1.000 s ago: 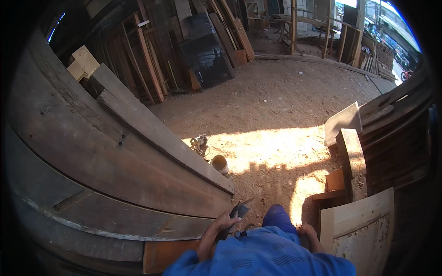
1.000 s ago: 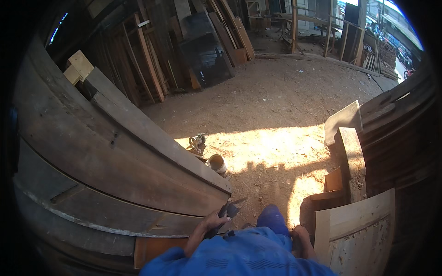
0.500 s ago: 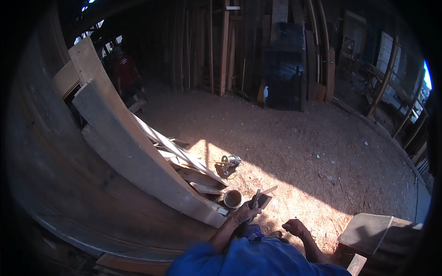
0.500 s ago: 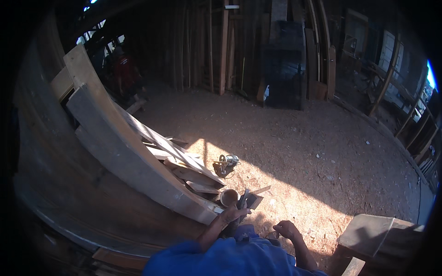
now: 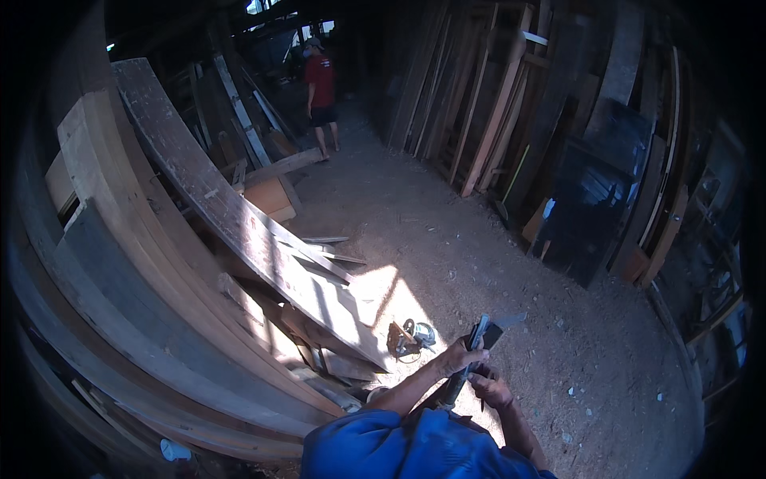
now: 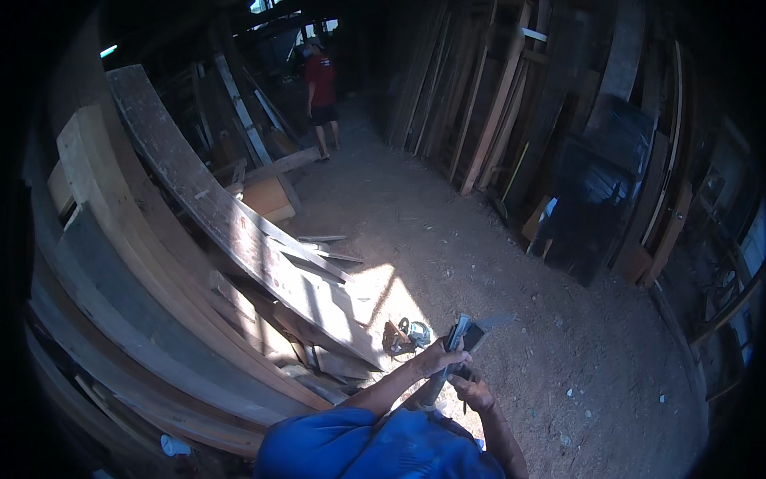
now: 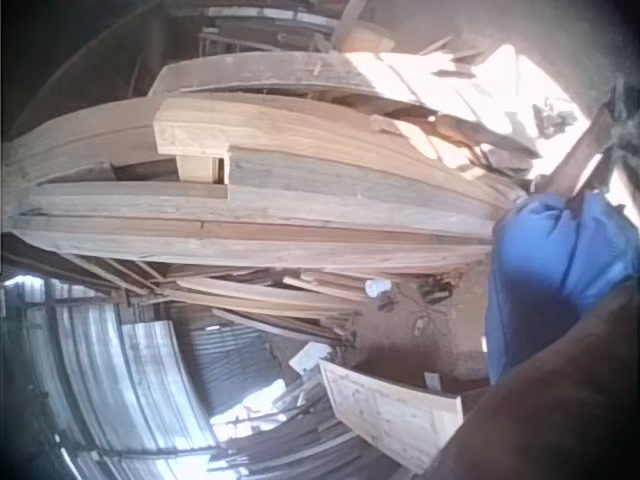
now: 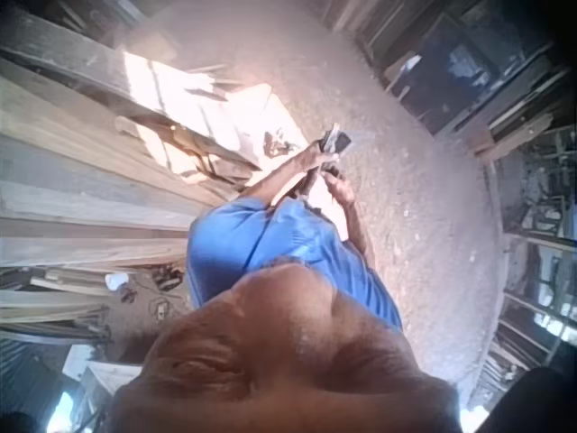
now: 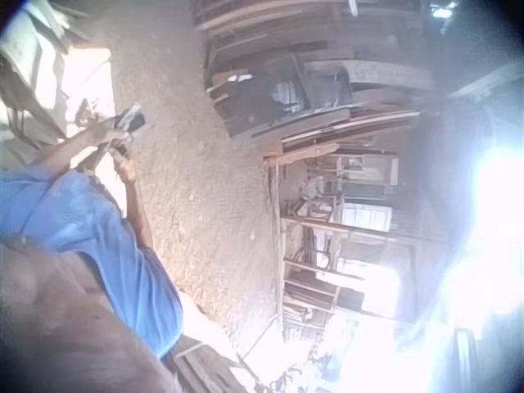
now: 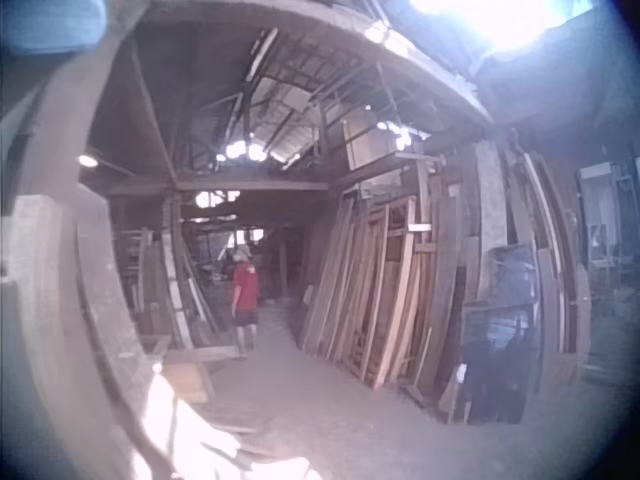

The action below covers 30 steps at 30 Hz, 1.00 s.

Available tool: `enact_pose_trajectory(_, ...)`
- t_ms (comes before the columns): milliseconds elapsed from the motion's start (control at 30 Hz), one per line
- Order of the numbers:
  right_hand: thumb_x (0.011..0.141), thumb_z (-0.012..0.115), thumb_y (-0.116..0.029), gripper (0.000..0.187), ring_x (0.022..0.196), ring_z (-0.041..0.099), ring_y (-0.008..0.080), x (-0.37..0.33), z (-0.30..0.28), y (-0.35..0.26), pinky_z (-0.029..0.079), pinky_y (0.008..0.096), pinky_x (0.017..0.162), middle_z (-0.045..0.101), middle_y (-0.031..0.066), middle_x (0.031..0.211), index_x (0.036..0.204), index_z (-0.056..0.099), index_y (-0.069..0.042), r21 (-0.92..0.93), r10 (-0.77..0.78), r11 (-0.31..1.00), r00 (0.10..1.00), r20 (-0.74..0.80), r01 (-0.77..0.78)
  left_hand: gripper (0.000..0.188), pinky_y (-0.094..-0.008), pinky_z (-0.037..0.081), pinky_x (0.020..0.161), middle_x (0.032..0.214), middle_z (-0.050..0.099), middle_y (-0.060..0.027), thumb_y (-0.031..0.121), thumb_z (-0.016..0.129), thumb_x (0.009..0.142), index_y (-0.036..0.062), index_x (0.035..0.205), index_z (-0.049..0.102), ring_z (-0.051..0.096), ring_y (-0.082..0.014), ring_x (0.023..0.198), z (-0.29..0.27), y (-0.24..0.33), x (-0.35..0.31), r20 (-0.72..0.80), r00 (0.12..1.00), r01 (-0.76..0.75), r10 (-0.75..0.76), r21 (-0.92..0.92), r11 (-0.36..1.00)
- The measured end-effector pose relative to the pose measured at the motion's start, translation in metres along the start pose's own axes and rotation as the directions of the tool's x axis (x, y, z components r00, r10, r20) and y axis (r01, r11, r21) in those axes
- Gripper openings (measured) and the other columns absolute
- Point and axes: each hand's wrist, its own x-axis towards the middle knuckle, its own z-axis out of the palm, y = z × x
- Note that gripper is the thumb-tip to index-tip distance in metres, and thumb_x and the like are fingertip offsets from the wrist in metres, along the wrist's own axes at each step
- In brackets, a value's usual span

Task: The person carves a recessed groove into a wooden door panel using a chisel and a mallet, striking the chisel with the mallet while moving along a pencil line.

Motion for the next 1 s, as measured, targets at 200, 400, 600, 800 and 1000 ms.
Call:
enact_pose_trajectory(200, 0.094, 0.067, -0.017, 0.019, 0.054, 0.049, 0.0065, 0.081, -0.078, -0.025, 0.038, 0.0242, 0.045, 0.053, -0.0042, 0.075, 0.108, 0.056, -0.009, 0.380, -0.092, 0.907, 0.967, -0.239, 0.180, 0.015, -0.0267, 0.040, 0.073, 0.081, 0.046, 0.0082, 0.023, 0.071, 0.091, 0.0130, 0.093, 0.060, 0.044, -0.0045, 0.079, -0.014, -0.014, 0.137, 0.136, 0.987, -0.105, 0.089, 0.122, 0.987)
enact_pose_trajectory(400, 0.091, 0.069, -0.020, 0.014, 0.052, 0.052, 0.0100, 0.183, -0.187, -0.066, 0.039, 0.0278, 0.042, 0.061, -0.0005, 0.072, 0.086, 0.062, -0.008, 0.358, 0.166, 0.933, 0.856, -0.489, 0.024, 0.053, -0.0291, 0.047, 0.094, 0.105, 0.065, -0.0008, 0.019, 0.066, 0.096, -0.0019, 0.141, 0.049, 0.058, -0.0090, 0.109, -0.094, 0.004, 0.249, -0.084, 0.985, -0.153, 0.151, -0.007, 0.988)
enact_pose_trajectory(600, 0.086, 0.071, -0.017, 0.016, 0.053, 0.049, 0.0086, 0.351, -0.342, -0.141, 0.041, 0.0260, 0.050, 0.057, -0.0036, 0.070, 0.085, 0.059, -0.007, -0.177, -0.283, 0.959, 0.788, -0.547, 0.221, 0.029, -0.0339, 0.050, 0.056, 0.077, 0.064, -0.0052, 0.030, 0.062, 0.099, 0.0046, 0.088, 0.053, 0.061, -0.0146, 0.061, -0.196, 0.043, 0.315, -0.602, 0.718, -0.184, 0.350, 0.321, 0.929)
enact_pose_trajectory(800, 0.075, 0.079, -0.016, 0.023, 0.063, 0.056, 0.0168, 0.523, -0.420, -0.251, 0.046, 0.0335, 0.064, 0.060, 0.0014, 0.069, 0.084, 0.061, -0.003, -0.610, -0.283, 0.790, 0.922, -0.264, 0.068, 0.033, -0.0360, 0.042, 0.056, 0.066, 0.049, -0.0050, 0.034, 0.063, 0.097, 0.0025, 0.095, 0.054, 0.047, -0.0156, 0.061, -0.241, 0.074, 0.320, -0.889, 0.340, 0.308, 0.305, 0.412, 0.858)
enact_pose_trajectory(1000, 0.067, 0.078, -0.035, 0.043, 0.086, 0.072, 0.0324, 0.701, -0.443, -0.223, 0.057, 0.0426, 0.073, 0.073, 0.0171, 0.093, 0.097, 0.071, -0.005, -0.991, -0.192, 0.084, 0.974, -0.121, -0.107, 0.028, -0.0253, 0.039, 0.047, 0.065, 0.048, 0.0039, 0.024, 0.058, 0.101, 0.0022, 0.119, 0.059, 0.047, -0.0050, 0.051, -0.342, 0.044, 0.357, -0.970, 0.193, -0.048, 0.151, 0.144, 0.988)
